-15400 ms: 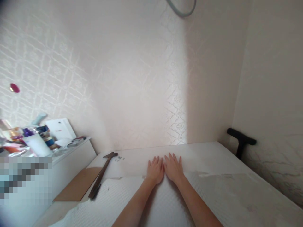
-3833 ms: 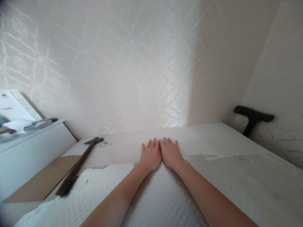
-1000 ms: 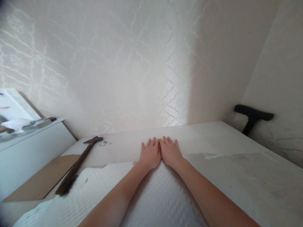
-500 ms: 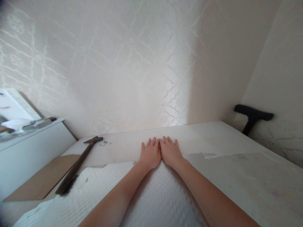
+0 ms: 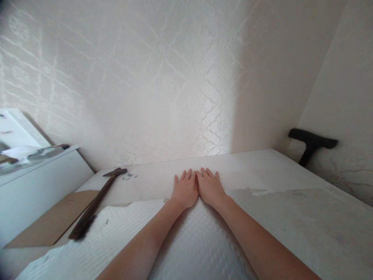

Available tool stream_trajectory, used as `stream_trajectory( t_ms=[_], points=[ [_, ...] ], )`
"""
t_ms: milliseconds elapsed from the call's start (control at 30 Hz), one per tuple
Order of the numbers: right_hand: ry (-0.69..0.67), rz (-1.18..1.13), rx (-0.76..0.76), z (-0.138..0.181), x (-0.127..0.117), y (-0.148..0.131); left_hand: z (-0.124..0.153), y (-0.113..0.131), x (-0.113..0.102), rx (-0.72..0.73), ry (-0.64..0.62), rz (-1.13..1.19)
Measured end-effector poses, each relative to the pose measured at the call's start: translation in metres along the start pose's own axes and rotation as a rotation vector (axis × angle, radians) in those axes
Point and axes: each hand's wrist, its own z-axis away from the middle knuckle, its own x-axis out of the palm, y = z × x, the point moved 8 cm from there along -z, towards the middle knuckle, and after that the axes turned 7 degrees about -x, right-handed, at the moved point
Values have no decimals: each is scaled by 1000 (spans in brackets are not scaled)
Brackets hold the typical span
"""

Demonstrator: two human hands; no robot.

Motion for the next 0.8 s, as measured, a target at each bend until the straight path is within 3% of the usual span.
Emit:
stream_trajectory(
  t_ms=[800],
  points=[
    [-5, 0, 5, 0, -1, -1, 0, 1, -1, -7, -20, 7]
  ],
)
